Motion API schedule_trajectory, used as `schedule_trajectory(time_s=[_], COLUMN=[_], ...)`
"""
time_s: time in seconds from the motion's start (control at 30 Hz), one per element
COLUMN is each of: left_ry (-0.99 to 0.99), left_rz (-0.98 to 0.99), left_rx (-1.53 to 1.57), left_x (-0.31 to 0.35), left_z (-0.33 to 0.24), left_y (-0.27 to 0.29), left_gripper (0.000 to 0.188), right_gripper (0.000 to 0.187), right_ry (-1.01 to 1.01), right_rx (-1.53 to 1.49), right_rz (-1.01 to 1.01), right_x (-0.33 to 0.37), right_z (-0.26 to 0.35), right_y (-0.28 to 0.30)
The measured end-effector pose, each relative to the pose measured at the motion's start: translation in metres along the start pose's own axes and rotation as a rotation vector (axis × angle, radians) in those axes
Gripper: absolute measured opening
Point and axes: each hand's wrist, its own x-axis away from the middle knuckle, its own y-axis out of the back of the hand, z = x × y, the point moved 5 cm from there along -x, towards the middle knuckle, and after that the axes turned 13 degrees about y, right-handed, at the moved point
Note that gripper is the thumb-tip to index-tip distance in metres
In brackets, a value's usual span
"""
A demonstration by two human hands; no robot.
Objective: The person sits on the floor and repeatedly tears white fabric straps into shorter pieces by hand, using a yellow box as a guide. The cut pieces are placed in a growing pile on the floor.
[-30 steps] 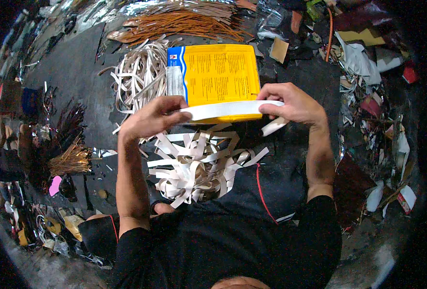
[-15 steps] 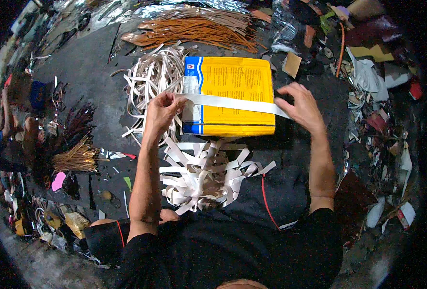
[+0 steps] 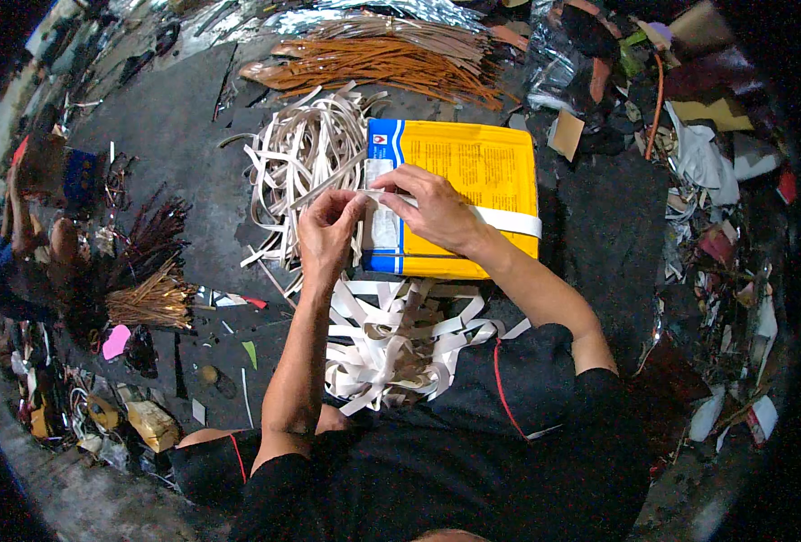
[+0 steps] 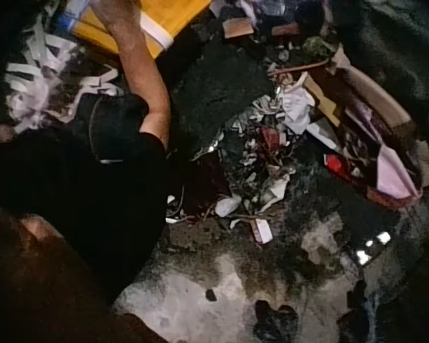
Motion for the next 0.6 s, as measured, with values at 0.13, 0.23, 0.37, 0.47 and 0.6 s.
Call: schedule_trajectory(time_s=[0.13, 0.23, 0.37, 0.47, 0.6], left_ry=[-0.023, 0.009, 0.088, 0.180, 0.061], left_rz=[-0.012, 0.000, 0.072, 0.144, 0.099], left_rx=[-0.007, -0.020, 0.140, 0.289, 0.119], left_x=[-0.002, -0.006, -0.016, -0.017, -0.021], left_z=[0.001, 0.003, 0.022, 0.025, 0.013], left_y=[0.000, 0.001, -0.001, -0.002, -0.007], left_gripper=[0.021, 0.022, 0.022, 0.020, 0.017], right_gripper=[0.018, 0.024, 0.023, 0.020, 0.019], right_ry=[0.045, 0.072, 0.106, 0.202, 0.191], right_rx=[0.019, 0.046, 0.131, 0.297, 0.359], right_rz=[-0.032, 0.010, 0.067, 0.128, 0.118], right_x=[0.002, 0.002, 0.003, 0.002, 0.000], right_z=[-0.003, -0.002, -0.001, 0.004, 0.007], right_y=[-0.002, -0.002, -0.004, -0.008, -0.011])
